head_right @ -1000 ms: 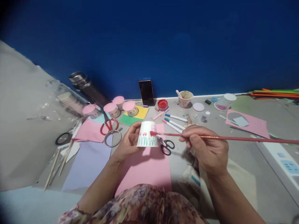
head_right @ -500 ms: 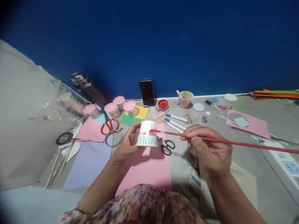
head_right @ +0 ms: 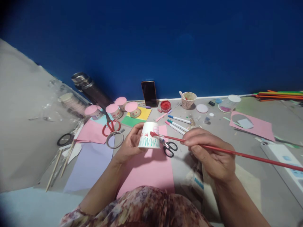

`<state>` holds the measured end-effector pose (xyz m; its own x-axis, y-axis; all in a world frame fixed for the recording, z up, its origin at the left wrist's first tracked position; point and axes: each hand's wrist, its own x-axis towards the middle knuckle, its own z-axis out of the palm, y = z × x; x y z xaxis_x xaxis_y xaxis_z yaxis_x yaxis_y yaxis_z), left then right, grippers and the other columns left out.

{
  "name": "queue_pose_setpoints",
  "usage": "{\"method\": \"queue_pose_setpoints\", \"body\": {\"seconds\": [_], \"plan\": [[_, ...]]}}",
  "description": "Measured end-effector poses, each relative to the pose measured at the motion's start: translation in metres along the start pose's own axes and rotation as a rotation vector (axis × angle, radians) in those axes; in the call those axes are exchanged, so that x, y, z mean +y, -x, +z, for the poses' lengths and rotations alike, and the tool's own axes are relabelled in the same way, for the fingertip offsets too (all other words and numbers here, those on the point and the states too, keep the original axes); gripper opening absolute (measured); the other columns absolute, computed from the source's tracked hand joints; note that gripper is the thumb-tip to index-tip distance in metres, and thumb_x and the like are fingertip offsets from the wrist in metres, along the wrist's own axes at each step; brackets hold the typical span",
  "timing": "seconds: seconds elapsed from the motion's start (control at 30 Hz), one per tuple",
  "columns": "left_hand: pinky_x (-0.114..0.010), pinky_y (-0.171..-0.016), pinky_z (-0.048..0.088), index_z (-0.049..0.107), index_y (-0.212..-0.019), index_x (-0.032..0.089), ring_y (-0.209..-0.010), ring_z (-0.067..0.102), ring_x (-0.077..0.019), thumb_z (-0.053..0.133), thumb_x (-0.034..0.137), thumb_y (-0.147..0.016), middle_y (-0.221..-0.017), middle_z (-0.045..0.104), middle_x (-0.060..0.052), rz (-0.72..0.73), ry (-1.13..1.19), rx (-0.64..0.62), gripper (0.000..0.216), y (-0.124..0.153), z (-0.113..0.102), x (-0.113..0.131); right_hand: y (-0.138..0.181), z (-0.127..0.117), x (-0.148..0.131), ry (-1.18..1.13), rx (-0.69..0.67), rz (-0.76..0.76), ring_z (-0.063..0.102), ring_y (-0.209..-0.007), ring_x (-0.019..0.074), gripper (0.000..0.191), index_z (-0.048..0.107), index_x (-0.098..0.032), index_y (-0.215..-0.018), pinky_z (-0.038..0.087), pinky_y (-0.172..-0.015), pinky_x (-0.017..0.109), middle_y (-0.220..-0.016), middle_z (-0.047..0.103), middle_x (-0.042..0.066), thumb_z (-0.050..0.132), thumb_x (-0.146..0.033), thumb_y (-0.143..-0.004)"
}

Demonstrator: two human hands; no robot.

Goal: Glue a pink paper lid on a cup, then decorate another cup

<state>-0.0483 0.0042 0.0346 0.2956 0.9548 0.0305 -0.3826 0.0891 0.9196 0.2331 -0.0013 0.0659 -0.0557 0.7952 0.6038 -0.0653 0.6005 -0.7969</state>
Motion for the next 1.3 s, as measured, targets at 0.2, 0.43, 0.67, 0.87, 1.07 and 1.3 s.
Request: {"method": "queue_pose_setpoints", "body": {"seconds": [0.2, 0.43, 0.67, 0.87, 1.07, 1.3], "plan": [[-0.031, -0.089, 0.053, 0.058, -0.130, 0.026, -0.115, 0.066, -0.0266, 0.098, 0.025, -0.062, -0.127, 0.067, -0.010, 0.010, -0.008, 0.030, 0.079, 0.0002, 0.0015, 0.0011, -0.0006, -0.0005, -0.0003, 0.002, -0.022, 0.021, 0.070, -0.079, 0.0274, 0.019, 0.085, -0.026, -0.094, 0.057, -0.068, 0.043, -0.081, 0.076, 0.010, 0.071, -0.015, -0.088], [-0.035, -0.093, 0.053, 0.057, -0.130, 0.026, -0.116, 0.065, -0.0282, 0.099, 0.027, -0.062, -0.125, 0.066, -0.010, 0.005, -0.001, 0.029, 0.080, 0.0004, 0.0011, 0.0017, 0.0002, -0.0012, -0.0030, -0.018, 0.035, 0.057, 0.069, -0.080, 0.0284, 0.017, 0.085, -0.026, -0.092, 0.058, -0.071, 0.046, -0.079, 0.075, 0.010, 0.071, -0.018, -0.089], [-0.036, -0.096, 0.052, 0.057, -0.131, 0.026, -0.120, 0.064, -0.0292, 0.098, 0.026, -0.063, -0.127, 0.066, -0.010, -0.002, -0.011, 0.028, 0.079, 0.0016, 0.0016, 0.0028, 0.0000, 0.0006, -0.0031, -0.024, 0.031, 0.060, 0.069, -0.078, 0.0271, 0.014, 0.085, -0.025, -0.091, 0.055, -0.067, 0.042, -0.078, 0.075, 0.010, 0.073, -0.019, -0.088], [-0.033, -0.095, 0.051, 0.056, -0.132, 0.026, -0.119, 0.064, -0.0271, 0.097, 0.024, -0.065, -0.128, 0.065, -0.010, 0.019, 0.010, 0.014, 0.078, 0.0016, 0.0000, 0.0010, 0.0002, 0.0017, -0.0022, -0.038, 0.044, 0.016, 0.069, -0.081, 0.0264, 0.018, 0.084, -0.025, -0.097, 0.055, -0.070, 0.042, -0.082, 0.075, 0.009, 0.070, -0.016, -0.091], [-0.030, -0.092, 0.051, 0.057, -0.132, 0.025, -0.112, 0.064, -0.0233, 0.097, 0.021, -0.065, -0.122, 0.065, -0.008, 0.031, 0.037, -0.016, 0.078, 0.0020, -0.0017, -0.0034, 0.0007, 0.0013, -0.0002, -0.048, -0.022, -0.032, 0.069, -0.086, 0.0232, 0.022, 0.082, -0.023, -0.103, 0.055, -0.071, 0.038, -0.088, 0.075, 0.006, 0.066, -0.011, -0.094], [-0.031, -0.092, 0.050, 0.057, -0.133, 0.025, -0.113, 0.064, -0.0253, 0.098, 0.025, -0.064, -0.125, 0.065, -0.010, 0.021, 0.007, 0.006, 0.080, 0.0023, -0.0036, -0.0029, 0.0011, -0.0022, 0.0014, -0.043, -0.030, -0.057, 0.069, -0.088, 0.0228, 0.025, 0.081, -0.021, -0.105, 0.055, -0.076, 0.039, -0.090, 0.075, 0.007, 0.064, -0.007, -0.094]]}}
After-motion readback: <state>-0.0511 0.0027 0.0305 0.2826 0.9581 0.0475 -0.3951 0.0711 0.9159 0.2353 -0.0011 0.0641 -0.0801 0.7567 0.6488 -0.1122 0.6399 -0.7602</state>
